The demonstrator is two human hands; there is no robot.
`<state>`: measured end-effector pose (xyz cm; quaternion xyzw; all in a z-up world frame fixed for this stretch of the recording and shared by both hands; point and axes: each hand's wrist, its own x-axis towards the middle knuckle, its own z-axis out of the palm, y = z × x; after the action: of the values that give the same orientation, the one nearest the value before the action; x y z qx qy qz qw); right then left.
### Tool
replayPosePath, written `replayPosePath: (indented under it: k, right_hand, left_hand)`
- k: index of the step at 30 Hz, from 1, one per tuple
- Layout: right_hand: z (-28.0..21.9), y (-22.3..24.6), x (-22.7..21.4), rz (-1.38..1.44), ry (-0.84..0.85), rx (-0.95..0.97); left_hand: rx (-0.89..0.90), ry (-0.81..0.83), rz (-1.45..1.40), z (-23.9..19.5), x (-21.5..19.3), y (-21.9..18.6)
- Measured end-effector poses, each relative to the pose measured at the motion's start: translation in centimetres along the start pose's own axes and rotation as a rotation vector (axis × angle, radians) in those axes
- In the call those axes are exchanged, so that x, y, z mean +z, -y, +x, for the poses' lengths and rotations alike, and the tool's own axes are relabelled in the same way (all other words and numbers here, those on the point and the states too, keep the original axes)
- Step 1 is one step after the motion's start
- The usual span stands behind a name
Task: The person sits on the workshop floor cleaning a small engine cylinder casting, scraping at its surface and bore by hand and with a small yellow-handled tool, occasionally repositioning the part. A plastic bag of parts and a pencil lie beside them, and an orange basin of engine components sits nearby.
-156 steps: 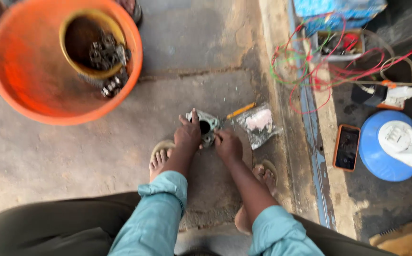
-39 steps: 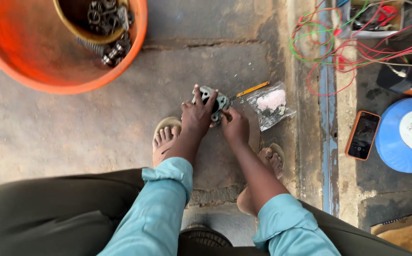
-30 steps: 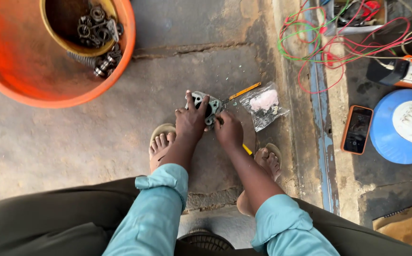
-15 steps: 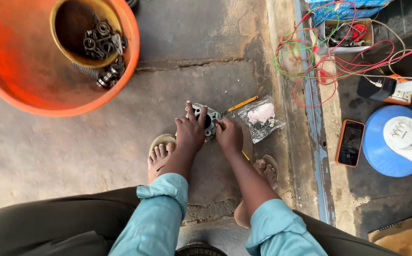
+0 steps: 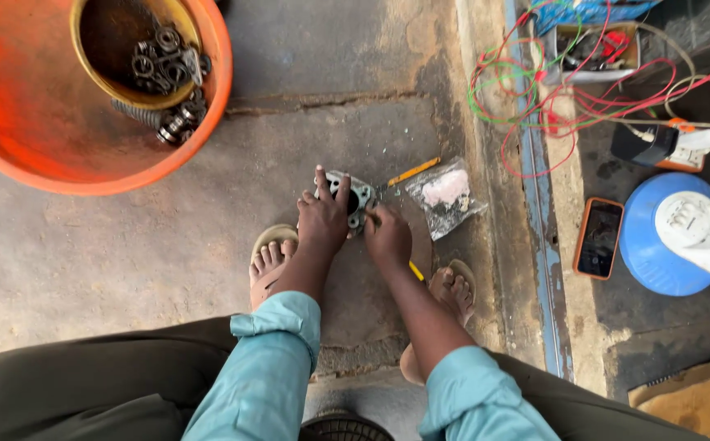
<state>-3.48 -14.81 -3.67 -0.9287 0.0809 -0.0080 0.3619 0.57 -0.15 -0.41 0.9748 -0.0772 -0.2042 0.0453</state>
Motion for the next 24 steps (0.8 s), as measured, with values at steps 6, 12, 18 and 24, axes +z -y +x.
replayPosePath:
  k: [6,12,18,24]
  right_hand:
    - [-0.4,-0.3,-0.2,0.012,-0.056,-0.078]
    - [0.1,-0.4,-0.4,0.061,-0.037,-0.07]
    - [-0.6,0.3,-0.6,0.062,-0.008,-0.099]
    - [-1.6,-0.3,-0.1,0.003,-0.005,-0.05]
  left_hand:
    - [0.009,0.036,-0.002,-0.7,-0.7,0.0]
    - [0.012,0.031,-0.017,-0.2,0.0,0.2]
    - [0.015,0.022,-0.016,-0.2,-0.6,0.1]
    - [0.002,-0.002,-0.002,-1.0,1.0,0.1]
